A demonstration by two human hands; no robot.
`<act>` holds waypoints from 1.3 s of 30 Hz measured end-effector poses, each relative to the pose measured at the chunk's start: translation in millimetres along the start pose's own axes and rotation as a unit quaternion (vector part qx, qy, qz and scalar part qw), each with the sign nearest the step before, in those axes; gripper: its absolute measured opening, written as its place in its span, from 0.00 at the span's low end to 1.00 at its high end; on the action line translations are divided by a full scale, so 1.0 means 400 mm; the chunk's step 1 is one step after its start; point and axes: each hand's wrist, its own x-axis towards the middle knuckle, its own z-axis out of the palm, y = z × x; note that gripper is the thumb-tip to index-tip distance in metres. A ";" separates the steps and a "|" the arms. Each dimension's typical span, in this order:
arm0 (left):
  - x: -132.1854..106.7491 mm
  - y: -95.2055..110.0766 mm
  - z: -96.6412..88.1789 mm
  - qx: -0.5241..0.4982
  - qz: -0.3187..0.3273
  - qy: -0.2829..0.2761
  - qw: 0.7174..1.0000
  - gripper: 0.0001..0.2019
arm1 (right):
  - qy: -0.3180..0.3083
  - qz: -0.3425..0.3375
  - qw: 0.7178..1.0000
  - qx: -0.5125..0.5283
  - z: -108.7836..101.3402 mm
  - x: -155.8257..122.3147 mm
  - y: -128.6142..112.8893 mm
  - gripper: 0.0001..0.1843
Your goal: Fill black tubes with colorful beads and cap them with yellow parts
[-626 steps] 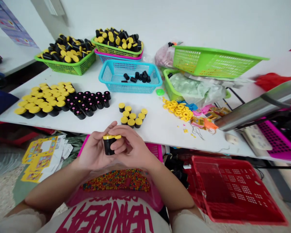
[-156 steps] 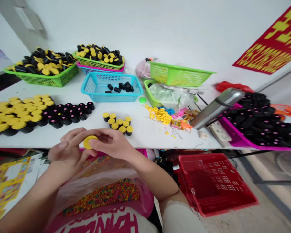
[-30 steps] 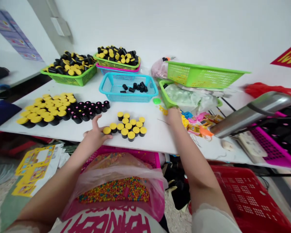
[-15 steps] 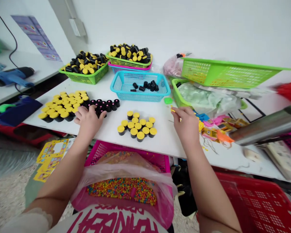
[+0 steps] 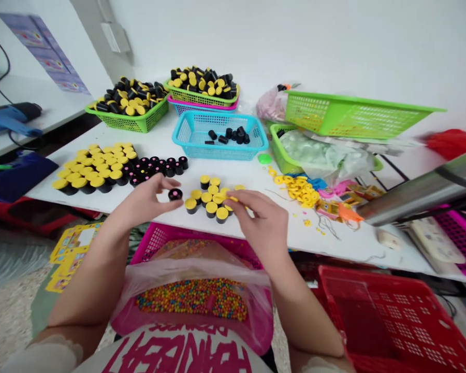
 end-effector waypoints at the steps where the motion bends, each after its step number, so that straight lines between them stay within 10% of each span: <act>1: -0.020 0.021 0.007 -0.098 0.028 -0.067 0.993 0.17 | 0.004 -0.021 0.999 0.025 0.008 -0.009 -0.024 0.06; 4: -0.078 0.078 0.045 -0.324 0.045 -0.193 0.925 0.17 | -0.009 -0.103 0.990 0.099 0.030 -0.042 -0.064 0.16; 9: -0.133 0.116 0.109 -0.488 0.098 -0.206 0.842 0.11 | -0.015 -0.185 0.964 0.190 0.041 -0.083 -0.060 0.21; 13: -0.163 0.099 0.135 -0.513 0.132 -0.153 0.834 0.08 | -0.011 -0.205 0.960 0.189 0.036 -0.084 -0.059 0.20; 30: -0.168 0.128 0.166 -0.679 -0.131 -0.094 0.716 0.17 | -0.103 -0.251 0.961 0.063 0.065 -0.090 -0.056 0.28; 39: -0.163 0.175 0.169 -0.721 -0.210 -0.074 0.656 0.16 | -0.022 -0.239 0.969 0.067 0.086 -0.118 -0.061 0.28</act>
